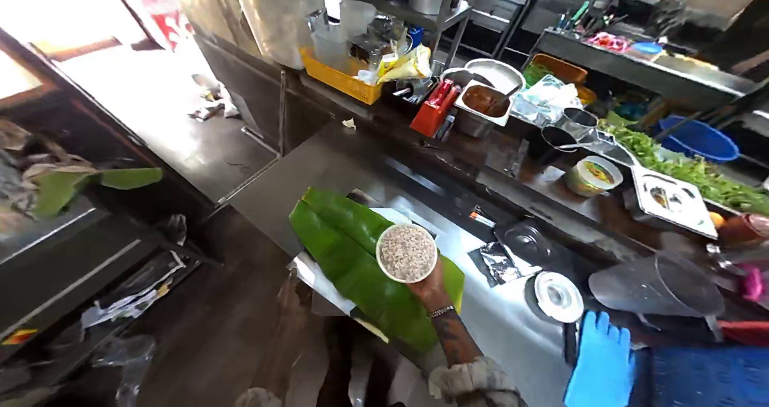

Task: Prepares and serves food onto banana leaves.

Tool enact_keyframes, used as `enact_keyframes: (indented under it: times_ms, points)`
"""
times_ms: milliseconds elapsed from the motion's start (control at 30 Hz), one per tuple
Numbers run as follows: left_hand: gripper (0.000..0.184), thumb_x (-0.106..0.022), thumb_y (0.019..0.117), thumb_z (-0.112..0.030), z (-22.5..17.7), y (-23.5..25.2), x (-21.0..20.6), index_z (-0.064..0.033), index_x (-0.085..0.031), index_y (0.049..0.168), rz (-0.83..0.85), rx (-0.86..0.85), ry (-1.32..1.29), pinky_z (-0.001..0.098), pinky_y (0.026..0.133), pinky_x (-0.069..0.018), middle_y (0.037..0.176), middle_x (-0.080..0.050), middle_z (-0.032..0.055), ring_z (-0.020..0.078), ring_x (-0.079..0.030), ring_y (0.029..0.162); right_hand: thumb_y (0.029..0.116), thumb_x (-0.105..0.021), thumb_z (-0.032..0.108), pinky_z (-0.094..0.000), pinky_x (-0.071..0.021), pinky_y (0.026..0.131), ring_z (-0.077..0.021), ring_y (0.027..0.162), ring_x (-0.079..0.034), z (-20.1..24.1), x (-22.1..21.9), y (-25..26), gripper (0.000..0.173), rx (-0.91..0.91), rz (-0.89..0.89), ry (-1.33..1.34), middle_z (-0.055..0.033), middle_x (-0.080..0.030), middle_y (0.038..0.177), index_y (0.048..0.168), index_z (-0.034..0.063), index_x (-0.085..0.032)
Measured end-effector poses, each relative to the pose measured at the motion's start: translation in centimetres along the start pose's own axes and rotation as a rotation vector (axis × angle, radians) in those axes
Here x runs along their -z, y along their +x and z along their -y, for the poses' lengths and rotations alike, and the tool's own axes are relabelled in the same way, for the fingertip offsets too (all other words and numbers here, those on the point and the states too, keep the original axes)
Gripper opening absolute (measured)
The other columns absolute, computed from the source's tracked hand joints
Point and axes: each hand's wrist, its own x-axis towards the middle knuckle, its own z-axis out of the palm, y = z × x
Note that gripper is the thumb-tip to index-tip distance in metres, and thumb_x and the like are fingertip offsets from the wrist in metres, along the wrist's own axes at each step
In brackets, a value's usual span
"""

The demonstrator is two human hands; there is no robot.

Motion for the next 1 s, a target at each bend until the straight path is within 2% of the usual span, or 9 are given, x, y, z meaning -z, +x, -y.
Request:
enact_keyframes:
  times_ms: [133, 233, 300, 433, 567, 667, 800, 933, 1000]
  points:
    - [0.039, -0.056, 0.1064, -0.025, 5.0, 4.2, -1.1, 0.0008, -0.056, 0.136, 0.234, 0.105, -0.077, 0.0396, 0.095, -0.0545, 0.123, -0.066, 0.0162, 0.0206, -0.064, 0.107, 0.0997, -0.03, 0.073, -0.0584, -0.0571, 0.09, -0.0299, 0.115, -0.067, 1.2, -2.1, 2.9, 0.067, 0.141, -0.034, -0.308, -0.009, -0.068, 0.13, 0.142, 0.0276, -0.056]
    - [0.042, -0.075, 0.0947, -0.024, 4.8, 2.9, -1.6, 0.0009, -0.065, 0.126, 0.311, 0.134, 0.111, 0.0402, 0.095, -0.0578, 0.118, -0.072, 0.014, 0.0202, -0.069, 0.107, 0.1076, -0.035, 0.056, -0.0451, -0.0556, 0.099, -0.0172, 0.121, -0.063, 1.0, -4.3, 3.1, 0.055, 0.469, -0.035, -0.996, -0.001, -0.064, 0.139, 0.148, 0.0234, -0.053]
    - [0.044, -0.082, 0.0883, -0.02, 4.8, 2.7, -2.0, 0.0019, -0.066, 0.123, 0.334, 0.161, 0.153, 0.0414, 0.088, -0.062, 0.11, -0.074, 0.0146, 0.0219, -0.073, 0.1, 0.1022, -0.051, 0.052, -0.0511, -0.0479, 0.11, -0.022, 0.136, -0.052, -0.6, -5.4, 4.0, 0.059, 0.66, -0.003, -1.57, -0.0058, -0.054, 0.151, 0.151, 0.0199, -0.051]
    - [0.039, -0.081, 0.0879, -0.013, 5.1, 3.1, -2.2, 0.0056, -0.064, 0.118, 0.31, 0.178, 0.219, 0.0427, 0.086, -0.0614, 0.106, -0.073, 0.0171, 0.0235, -0.072, 0.096, 0.0874, -0.057, 0.076, -0.0683, -0.0295, 0.117, -0.0377, 0.153, -0.029, -9.1, -1.4, 6.8, 0.069, 0.911, 0.055, -2.27, -0.0111, -0.04, 0.163, 0.148, 0.0431, -0.052]
    - [0.043, -0.08, 0.089, -0.015, 4.6, 3.3, -2.3, 0.0053, -0.063, 0.122, 0.308, 0.228, 0.29, 0.0426, 0.09, -0.0596, 0.111, -0.072, 0.0177, 0.0234, -0.071, 0.101, 0.0891, -0.057, 0.074, -0.0677, -0.0292, 0.117, -0.0386, 0.154, -0.026, -9.3, -1.3, 6.3, 0.067, 0.893, 0.114, -2.338, -0.0109, -0.037, 0.164, 0.149, 0.0444, -0.05]
    - [0.045, -0.08, 0.0892, -0.016, 4.4, 4.0, -2.4, 0.0047, -0.062, 0.124, 0.336, 0.232, 0.289, 0.041, 0.093, -0.059, 0.113, -0.071, 0.0168, 0.022, -0.07, 0.104, 0.0807, -0.062, 0.08, -0.0691, -0.0254, 0.119, -0.0406, 0.156, -0.018, -7.5, -2.9, 6.0, 0.088, 0.693, 0.234, -2.369, -0.0141, -0.027, 0.168, 0.156, 0.0404, -0.04]
    - [0.052, -0.081, 0.0886, -0.017, 5.1, 4.6, -1.9, 0.0044, -0.058, 0.13, 0.369, 0.256, 0.295, 0.0412, 0.095, -0.0584, 0.119, -0.07, 0.0171, 0.0221, -0.069, 0.109, 0.0684, -0.076, 0.074, -0.0692, -0.0401, 0.108, -0.0464, 0.148, -0.033, -6.8, -5.0, 6.3, 0.101, 0.575, 0.283, -2.447, -0.0232, -0.041, 0.157, 0.154, 0.0284, -0.046]
    - [0.057, -0.082, 0.0878, -0.019, 4.6, 5.1, -2.0, 0.0042, -0.055, 0.133, 0.393, 0.277, 0.347, 0.042, 0.098, -0.0567, 0.122, -0.069, 0.0174, 0.0227, -0.068, 0.112, 0.065, -0.082, 0.063, -0.0791, -0.0391, 0.099, -0.0573, 0.145, -0.029, -7.2, -7.3, 6.1, 0.113, 0.425, 0.273, -2.524, -0.0337, -0.034, 0.157, 0.158, 0.0171, -0.037]
    - [0.057, -0.083, 0.087, -0.021, 4.5, 5.4, -1.8, 0.0038, -0.057, 0.131, 0.405, 0.295, 0.361, 0.0427, 0.097, -0.057, 0.12, -0.069, 0.017, 0.023, -0.068, 0.111, 0.0645, -0.082, 0.065, -0.0703, -0.0446, 0.102, -0.0471, 0.145, -0.037, -4.8, -8.8, 5.9, 0.113, 0.376, 0.295, -2.416, -0.0262, -0.04, 0.156, 0.158, 0.0188, -0.039]
